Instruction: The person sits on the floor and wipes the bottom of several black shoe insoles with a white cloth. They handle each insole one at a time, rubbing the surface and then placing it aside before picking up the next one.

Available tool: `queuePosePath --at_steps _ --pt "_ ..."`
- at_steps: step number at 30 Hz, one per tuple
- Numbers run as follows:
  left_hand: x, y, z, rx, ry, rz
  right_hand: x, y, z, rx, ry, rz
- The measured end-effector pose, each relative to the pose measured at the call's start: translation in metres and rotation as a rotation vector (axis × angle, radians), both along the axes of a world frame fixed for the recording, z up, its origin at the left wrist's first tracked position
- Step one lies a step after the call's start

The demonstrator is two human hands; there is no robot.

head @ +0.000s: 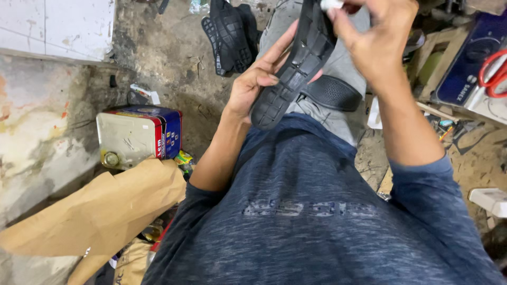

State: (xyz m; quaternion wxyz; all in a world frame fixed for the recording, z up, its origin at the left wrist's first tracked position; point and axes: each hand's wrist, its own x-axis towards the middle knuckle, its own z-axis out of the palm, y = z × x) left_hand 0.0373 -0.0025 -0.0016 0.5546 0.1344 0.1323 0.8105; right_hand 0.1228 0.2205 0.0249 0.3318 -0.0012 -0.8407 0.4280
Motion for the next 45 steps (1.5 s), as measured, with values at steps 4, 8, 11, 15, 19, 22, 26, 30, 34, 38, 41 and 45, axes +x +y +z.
queuePosePath --at_steps 4,8,11,15,19,22,26,30,34,38,41,45 --pt "0.002 -0.008 -0.004 -0.062 -0.019 -0.004 0.008 -0.012 0.010 0.055 -0.040 0.114" --pt "0.006 -0.009 -0.006 -0.083 -0.017 -0.082 0.003 -0.010 0.014 0.019 -0.074 0.047" --pt "0.008 -0.004 -0.017 -0.034 0.034 -0.034 0.007 -0.016 0.012 0.043 -0.108 0.136" --pt "-0.007 -0.013 -0.059 -0.155 -0.028 0.200 0.027 -0.024 0.008 -0.069 -0.173 0.216" --pt "-0.052 -0.038 -0.126 -0.395 0.264 0.473 0.034 -0.011 0.000 -0.349 -0.142 0.153" --pt "-0.090 -0.056 -0.165 -0.873 0.792 0.829 0.042 -0.005 -0.009 -0.420 -0.164 0.113" --pt "-0.055 -0.065 -0.173 -0.973 1.072 0.748 0.056 -0.007 -0.022 -0.495 -0.248 0.037" --pt "0.009 -0.026 -0.143 -0.818 1.451 0.426 0.055 -0.009 -0.034 -0.568 -0.245 0.021" --pt "0.029 -0.003 -0.120 -0.839 1.936 0.193 0.051 -0.007 -0.039 -0.561 -0.213 0.050" --pt "0.017 -0.002 -0.111 -0.811 1.957 0.313 0.049 -0.002 -0.040 -0.571 -0.226 0.035" --pt "0.004 -0.003 -0.100 -0.739 1.930 0.301 0.044 0.005 -0.041 -0.584 -0.217 0.028" --pt "-0.005 -0.011 -0.066 -0.607 1.786 0.341 0.038 0.017 -0.042 -0.580 -0.204 -0.021"
